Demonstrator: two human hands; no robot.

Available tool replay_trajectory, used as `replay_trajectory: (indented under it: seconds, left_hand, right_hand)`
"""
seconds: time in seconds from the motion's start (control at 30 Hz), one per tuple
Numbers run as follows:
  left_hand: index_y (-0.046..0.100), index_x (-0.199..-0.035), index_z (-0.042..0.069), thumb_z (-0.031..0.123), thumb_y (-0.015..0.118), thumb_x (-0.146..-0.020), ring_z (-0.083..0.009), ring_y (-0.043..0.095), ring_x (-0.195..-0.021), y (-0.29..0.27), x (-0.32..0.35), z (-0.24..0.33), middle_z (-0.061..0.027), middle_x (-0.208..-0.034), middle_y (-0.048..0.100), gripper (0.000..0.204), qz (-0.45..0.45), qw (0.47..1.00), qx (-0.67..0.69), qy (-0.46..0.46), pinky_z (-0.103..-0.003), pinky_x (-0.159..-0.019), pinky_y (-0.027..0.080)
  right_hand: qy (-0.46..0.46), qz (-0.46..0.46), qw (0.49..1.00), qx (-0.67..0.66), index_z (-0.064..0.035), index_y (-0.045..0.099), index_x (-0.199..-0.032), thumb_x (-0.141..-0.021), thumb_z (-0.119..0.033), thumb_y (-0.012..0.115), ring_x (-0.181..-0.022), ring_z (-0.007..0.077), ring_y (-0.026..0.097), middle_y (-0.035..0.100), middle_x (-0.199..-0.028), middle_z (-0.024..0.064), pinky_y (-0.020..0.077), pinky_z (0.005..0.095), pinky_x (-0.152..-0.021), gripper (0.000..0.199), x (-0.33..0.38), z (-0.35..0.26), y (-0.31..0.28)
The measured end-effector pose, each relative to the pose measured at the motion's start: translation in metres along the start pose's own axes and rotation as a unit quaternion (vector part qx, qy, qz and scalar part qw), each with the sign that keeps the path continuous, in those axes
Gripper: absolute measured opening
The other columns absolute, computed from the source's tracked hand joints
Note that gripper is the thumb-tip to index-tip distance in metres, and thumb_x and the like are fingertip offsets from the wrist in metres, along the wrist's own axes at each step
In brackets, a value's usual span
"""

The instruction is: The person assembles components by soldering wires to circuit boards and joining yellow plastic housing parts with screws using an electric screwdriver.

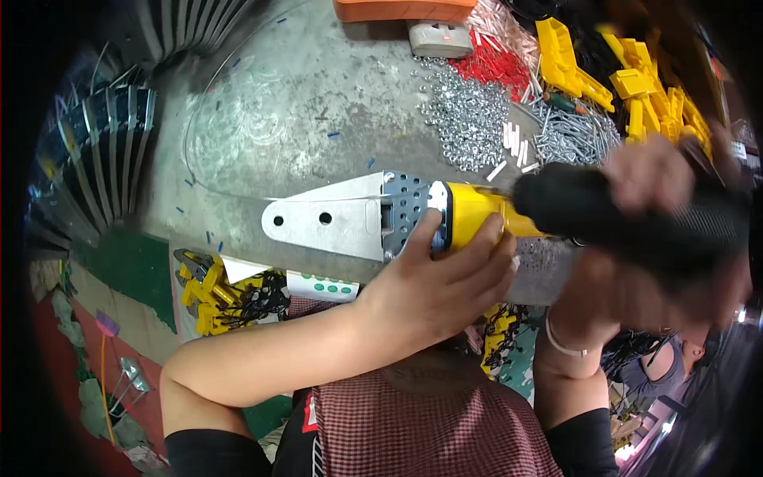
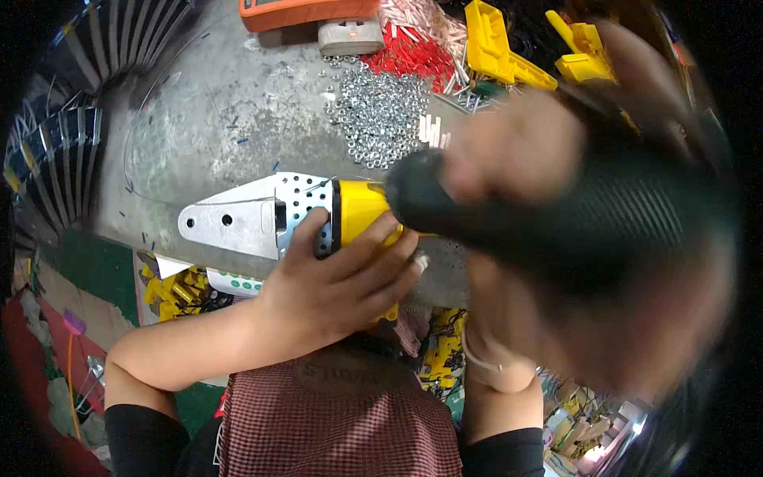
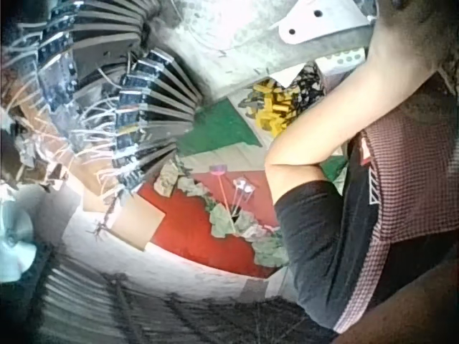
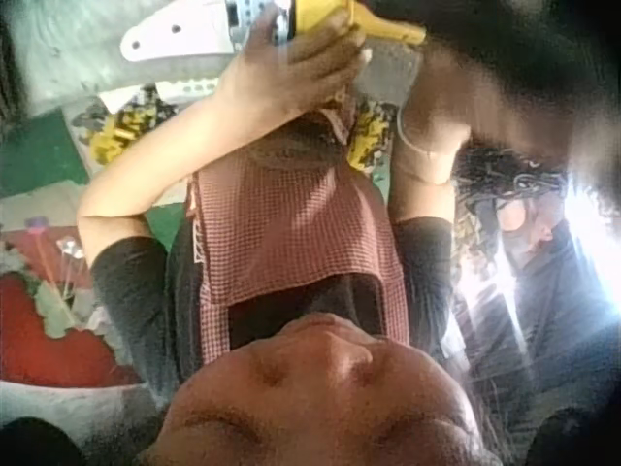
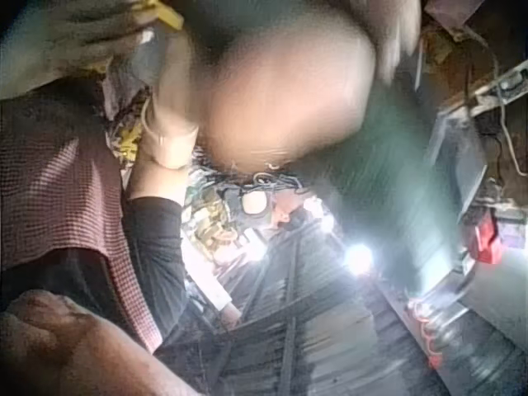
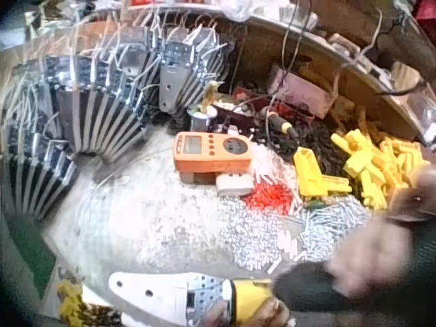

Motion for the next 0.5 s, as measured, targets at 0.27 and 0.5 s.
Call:
replay_trajectory:
  seconds: [0.27,0.5]
  left_hand:
    - [0.058,-0.119,0.018,0.022,0.058,-0.081,-0.0128,0.047,-0.123,-0.004,-0.004,-0.013,0.0018,-0.128,0.054,0.038,0.006,0.998,-0.009,0.067,-0.038,-0.085,0.044]
    - [0.06,-0.117,0.015,0.022,0.056,-0.083,-0.0125,0.048,-0.12,-0.003,-0.001,-0.012,0.0018,-0.122,0.057,0.035,0.064,0.995,0.008,0.075,-0.039,-0.088,0.042]
  right_hand:
    - [-0.02,-0.112,0.978,-0.174,-0.0059,0.045,-0.095,-0.074,-0.025,0.077,-0.06,0.0063,0.05,0.052,-0.072,-0.0007,0.0403,0.0193,-0.06,0.042,0.049,-0.068,0.001]
    - [0.011,-0.372,0.908,-0.191,-0.0068,0.048,-0.092,-0.076,-0.027,0.077,-0.058,0.0106,0.058,0.06,-0.07,0.0034,0.0478,0.0216,-0.055,0.039,0.052,-0.047,0.023]
Point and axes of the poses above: each hand's wrist, its own x-axis away from the middle knuckle, its own y-axis out of the palm, z = x × y, the point moved 5 cm from there along -x, towards the middle knuckle
